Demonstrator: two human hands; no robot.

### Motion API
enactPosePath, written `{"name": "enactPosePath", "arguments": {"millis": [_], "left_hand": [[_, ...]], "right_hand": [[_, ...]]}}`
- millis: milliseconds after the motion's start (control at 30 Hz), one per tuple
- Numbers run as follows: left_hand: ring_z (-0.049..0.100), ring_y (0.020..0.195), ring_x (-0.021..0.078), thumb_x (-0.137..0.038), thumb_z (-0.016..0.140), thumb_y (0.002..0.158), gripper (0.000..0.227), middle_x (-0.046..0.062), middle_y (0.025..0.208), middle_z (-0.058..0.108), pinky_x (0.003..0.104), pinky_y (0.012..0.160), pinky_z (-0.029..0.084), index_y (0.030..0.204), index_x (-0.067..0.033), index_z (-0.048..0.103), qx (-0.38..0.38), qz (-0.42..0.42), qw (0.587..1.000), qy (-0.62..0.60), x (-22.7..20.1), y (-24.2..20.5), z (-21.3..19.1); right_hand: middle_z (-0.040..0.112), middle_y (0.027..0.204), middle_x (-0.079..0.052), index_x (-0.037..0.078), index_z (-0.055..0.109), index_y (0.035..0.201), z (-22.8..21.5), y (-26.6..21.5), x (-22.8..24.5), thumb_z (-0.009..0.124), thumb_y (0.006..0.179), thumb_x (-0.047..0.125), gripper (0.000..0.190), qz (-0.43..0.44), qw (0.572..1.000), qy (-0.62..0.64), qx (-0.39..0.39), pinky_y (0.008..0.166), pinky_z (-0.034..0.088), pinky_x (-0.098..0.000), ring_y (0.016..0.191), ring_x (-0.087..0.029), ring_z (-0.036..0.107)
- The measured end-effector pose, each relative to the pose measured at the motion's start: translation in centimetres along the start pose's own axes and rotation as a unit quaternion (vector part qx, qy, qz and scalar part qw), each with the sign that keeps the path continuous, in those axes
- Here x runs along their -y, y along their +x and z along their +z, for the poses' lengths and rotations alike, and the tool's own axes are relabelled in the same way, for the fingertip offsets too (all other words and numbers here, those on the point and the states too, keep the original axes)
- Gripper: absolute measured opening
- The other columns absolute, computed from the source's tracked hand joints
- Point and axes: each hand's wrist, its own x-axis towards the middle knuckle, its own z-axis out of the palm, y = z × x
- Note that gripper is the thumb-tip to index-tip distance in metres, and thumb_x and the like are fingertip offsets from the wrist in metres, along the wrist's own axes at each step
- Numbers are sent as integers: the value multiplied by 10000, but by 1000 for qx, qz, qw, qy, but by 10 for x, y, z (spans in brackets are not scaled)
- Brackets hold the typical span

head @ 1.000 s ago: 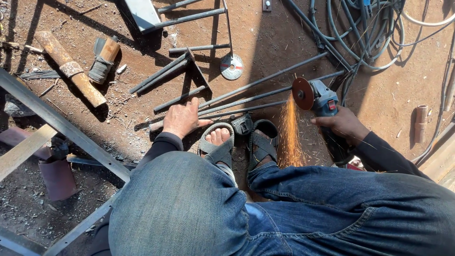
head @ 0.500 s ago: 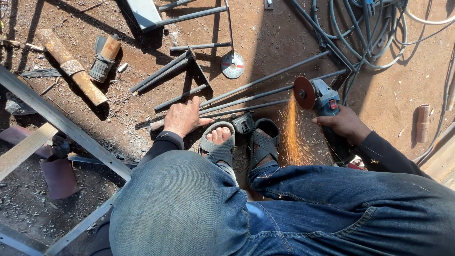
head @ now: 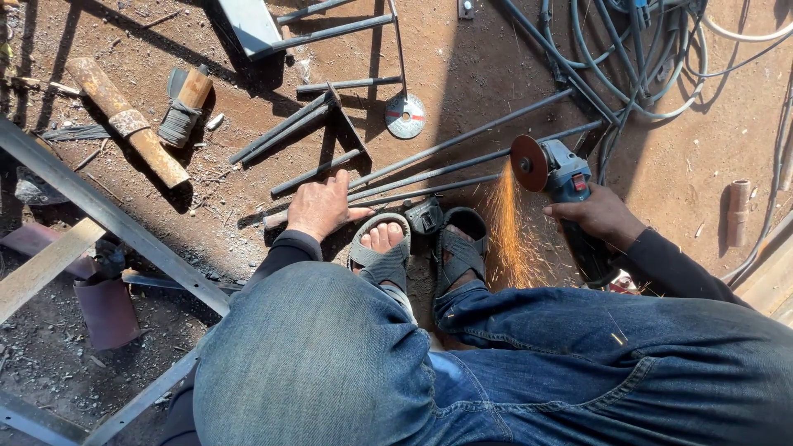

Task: Cutting a bundle of metal rods using a handheld angle grinder

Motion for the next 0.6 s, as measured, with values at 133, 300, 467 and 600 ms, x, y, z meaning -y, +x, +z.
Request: {"name": "enactPosePath", "arguments": {"millis": [133,300,467,600], "left_hand": [[763,872,449,-791,614,833,747,214,1035,752,549,832,594,1089,-101,484,0,-3,1000,1,0,0,1],[766,844,443,-780,629,828,724,204,977,755,540,809,598,1063,-109,492,-20,2,1000,4,1,-1,4],[766,840,442,-793,623,822,735,202,973,755,539,803,599,1058,-109,492,-22,2,1000,4,2,-1,4],[766,820,438,-800,621,817,741,193,958,754,536,793,603,1059,-112,490,-31,5,999,8,3,0,9]], "right_hand": [[704,734,-228,-8,643,933,1,5,-7,957,644,195,472,-3,1000,7,-5,723,561,-445,689,-361,731],[699,712,-214,15,669,904,3,-4,2,951,651,190,417,10,1000,7,-15,705,570,-436,667,-350,731],[701,734,-214,24,686,922,5,-6,4,971,633,264,471,10,999,-31,-11,746,557,-455,728,-374,732],[707,752,-218,22,684,926,4,-8,8,966,630,259,473,11,1000,-22,-5,763,550,-451,759,-375,733]]}}
